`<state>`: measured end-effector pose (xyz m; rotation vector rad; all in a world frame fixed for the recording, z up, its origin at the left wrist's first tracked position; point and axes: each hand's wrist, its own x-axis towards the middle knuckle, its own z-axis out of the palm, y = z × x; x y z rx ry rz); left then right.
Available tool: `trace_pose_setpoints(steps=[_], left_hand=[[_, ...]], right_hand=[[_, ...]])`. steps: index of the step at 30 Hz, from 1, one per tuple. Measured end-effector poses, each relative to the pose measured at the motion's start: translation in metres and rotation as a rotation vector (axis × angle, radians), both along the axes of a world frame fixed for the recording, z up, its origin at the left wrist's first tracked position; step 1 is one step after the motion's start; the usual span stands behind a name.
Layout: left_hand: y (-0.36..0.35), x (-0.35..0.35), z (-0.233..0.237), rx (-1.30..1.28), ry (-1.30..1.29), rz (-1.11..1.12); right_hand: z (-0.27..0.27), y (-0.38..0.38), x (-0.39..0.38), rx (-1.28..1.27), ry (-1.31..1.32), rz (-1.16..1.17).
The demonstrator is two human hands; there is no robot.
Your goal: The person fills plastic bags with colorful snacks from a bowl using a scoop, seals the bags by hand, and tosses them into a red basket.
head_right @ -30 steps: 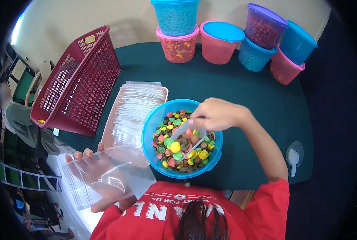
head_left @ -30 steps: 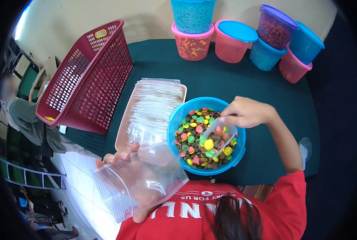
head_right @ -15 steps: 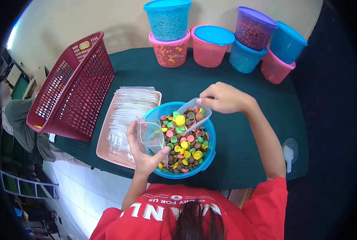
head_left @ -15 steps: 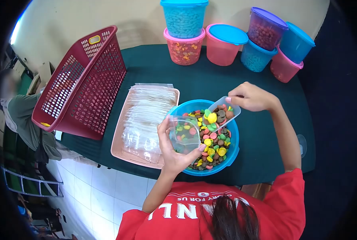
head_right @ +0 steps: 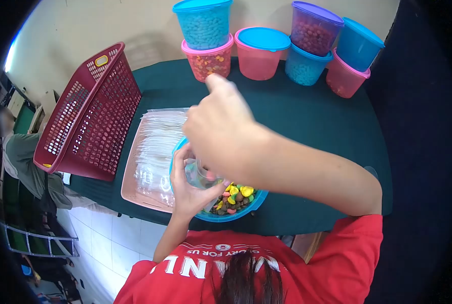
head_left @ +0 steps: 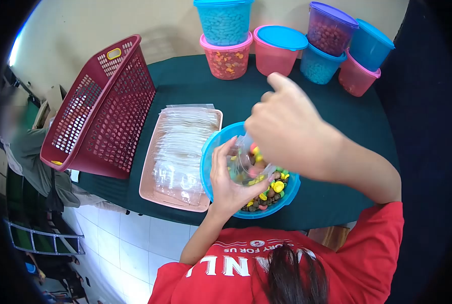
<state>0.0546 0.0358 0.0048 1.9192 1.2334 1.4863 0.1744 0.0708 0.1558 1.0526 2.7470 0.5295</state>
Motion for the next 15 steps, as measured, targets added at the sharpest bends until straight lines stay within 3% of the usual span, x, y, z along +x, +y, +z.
trace_pose_setpoints(steps=[4, 7, 9, 12, 15], left_hand=[[0.003, -0.001, -0.004, 0.021, -0.038, -0.017], [-0.001, -0.008, -0.005, 0.001, -0.064, -0.01], [-0.004, -0.015, -0.004, -0.047, -0.284, 0.01], [-0.011, -0.025, 0.002, -0.055, -0.487, 0.015], [-0.018, -0.027, 0.005, -0.015, -0.547, -0.016]], right_hand=[[0.004, -0.012, -0.007, -0.029, -0.205, -0.015], [0.005, -0.005, 0.026, 0.32, 0.2, 0.02], [0.005, 0.0, 0.055, 0.29, 0.48, -0.1], [-0.033, -0.001, 0.073, 0.084, 0.429, -0.312], [-0.103, -0.002, 0.071, -0.169, 0.367, -0.321]])
